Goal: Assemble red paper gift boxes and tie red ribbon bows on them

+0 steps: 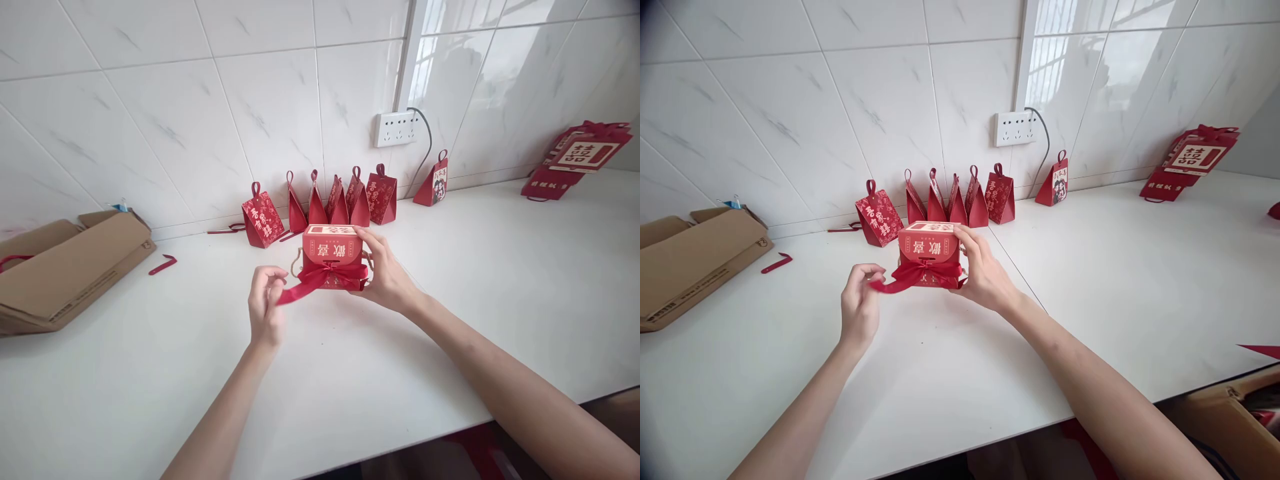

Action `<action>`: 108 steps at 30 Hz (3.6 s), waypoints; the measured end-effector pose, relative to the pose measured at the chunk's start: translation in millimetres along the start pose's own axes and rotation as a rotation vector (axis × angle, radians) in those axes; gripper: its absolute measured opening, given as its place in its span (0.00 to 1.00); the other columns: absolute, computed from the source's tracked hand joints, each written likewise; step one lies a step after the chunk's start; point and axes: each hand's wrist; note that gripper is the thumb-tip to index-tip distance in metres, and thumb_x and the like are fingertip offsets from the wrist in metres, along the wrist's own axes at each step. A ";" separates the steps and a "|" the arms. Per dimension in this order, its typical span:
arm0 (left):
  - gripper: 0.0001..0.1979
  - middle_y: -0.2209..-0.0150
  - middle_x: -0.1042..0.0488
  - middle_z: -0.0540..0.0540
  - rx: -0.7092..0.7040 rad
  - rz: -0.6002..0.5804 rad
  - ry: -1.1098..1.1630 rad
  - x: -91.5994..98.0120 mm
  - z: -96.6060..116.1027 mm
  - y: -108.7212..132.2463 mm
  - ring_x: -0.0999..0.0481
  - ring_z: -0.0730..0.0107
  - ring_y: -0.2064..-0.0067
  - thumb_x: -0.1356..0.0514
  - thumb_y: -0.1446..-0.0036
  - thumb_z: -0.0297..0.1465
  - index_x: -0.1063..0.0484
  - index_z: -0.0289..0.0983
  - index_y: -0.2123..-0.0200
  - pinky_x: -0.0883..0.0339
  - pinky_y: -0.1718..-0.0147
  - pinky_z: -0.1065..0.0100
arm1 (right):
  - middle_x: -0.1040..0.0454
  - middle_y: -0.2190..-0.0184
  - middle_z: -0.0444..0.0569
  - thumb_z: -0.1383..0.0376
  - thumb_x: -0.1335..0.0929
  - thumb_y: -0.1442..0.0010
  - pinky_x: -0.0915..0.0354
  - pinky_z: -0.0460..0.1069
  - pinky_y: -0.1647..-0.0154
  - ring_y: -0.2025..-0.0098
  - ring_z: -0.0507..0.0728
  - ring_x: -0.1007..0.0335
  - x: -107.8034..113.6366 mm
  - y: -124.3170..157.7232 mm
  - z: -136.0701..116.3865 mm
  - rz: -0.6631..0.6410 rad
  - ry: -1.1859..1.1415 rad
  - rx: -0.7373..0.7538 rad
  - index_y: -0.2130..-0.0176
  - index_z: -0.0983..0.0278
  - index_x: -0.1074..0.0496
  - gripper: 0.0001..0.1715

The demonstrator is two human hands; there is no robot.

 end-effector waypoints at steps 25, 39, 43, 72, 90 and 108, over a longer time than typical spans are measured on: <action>0.09 0.73 0.32 0.50 -0.881 -0.167 -0.138 -19.8 -0.9 15.5 0.34 0.75 0.71 0.39 0.47 0.19 0.32 0.35 0.64 0.35 0.72 0.72 | 0.49 0.40 0.61 0.60 0.25 0.52 0.28 0.61 0.53 0.39 0.69 0.46 -13.3 5.7 7.7 -0.056 -0.001 0.016 0.35 0.56 0.61 0.58; 0.02 0.68 0.31 0.48 -0.403 0.119 0.015 -15.7 -3.0 11.5 0.30 0.74 0.66 0.42 0.42 0.28 0.31 0.37 0.68 0.33 0.68 0.73 | 0.49 0.40 0.60 0.63 0.27 0.53 0.28 0.61 0.54 0.41 0.68 0.44 -12.0 4.8 6.5 -0.077 0.003 -0.002 0.36 0.55 0.61 0.57; 0.07 0.72 0.29 0.48 -0.007 0.155 0.091 -15.5 -2.2 6.7 0.29 0.74 0.71 0.40 0.44 0.35 0.31 0.37 0.70 0.33 0.70 0.72 | 0.49 0.40 0.60 0.64 0.26 0.54 0.29 0.62 0.52 0.40 0.68 0.45 -12.5 5.0 4.6 -0.097 -0.014 -0.003 0.36 0.55 0.61 0.58; 0.14 0.77 0.34 0.52 0.235 -0.291 0.246 -16.6 -0.4 4.0 0.34 0.76 0.75 0.39 0.49 0.41 0.34 0.36 0.72 0.38 0.73 0.72 | 0.46 0.44 0.60 0.59 0.26 0.56 0.27 0.60 0.60 0.43 0.67 0.41 -10.1 2.3 4.5 0.043 -0.073 -0.210 0.39 0.57 0.55 0.54; 0.14 0.74 0.27 0.47 0.185 -0.315 0.158 -16.9 -1.3 4.2 0.27 0.67 0.69 0.41 0.48 0.41 0.30 0.36 0.73 0.34 0.66 0.68 | 0.46 0.41 0.59 0.56 0.25 0.57 0.28 0.60 0.56 0.40 0.67 0.45 -10.0 0.9 -1.2 -0.016 -0.397 -0.422 0.41 0.56 0.51 0.52; 0.14 0.82 0.39 0.50 0.065 0.067 0.353 -5.4 -5.3 1.8 0.38 0.72 0.77 0.48 0.46 0.33 0.37 0.37 0.83 0.43 0.74 0.67 | 0.26 0.55 0.54 0.41 0.42 0.42 0.28 0.59 0.55 0.52 0.62 0.27 -0.8 -4.5 2.4 -0.169 -1.150 -0.807 0.54 0.60 0.35 0.30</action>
Point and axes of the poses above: each hand's wrist, its own y-axis away from the middle knuckle, its own x-axis out of the back of the hand, z = x × y
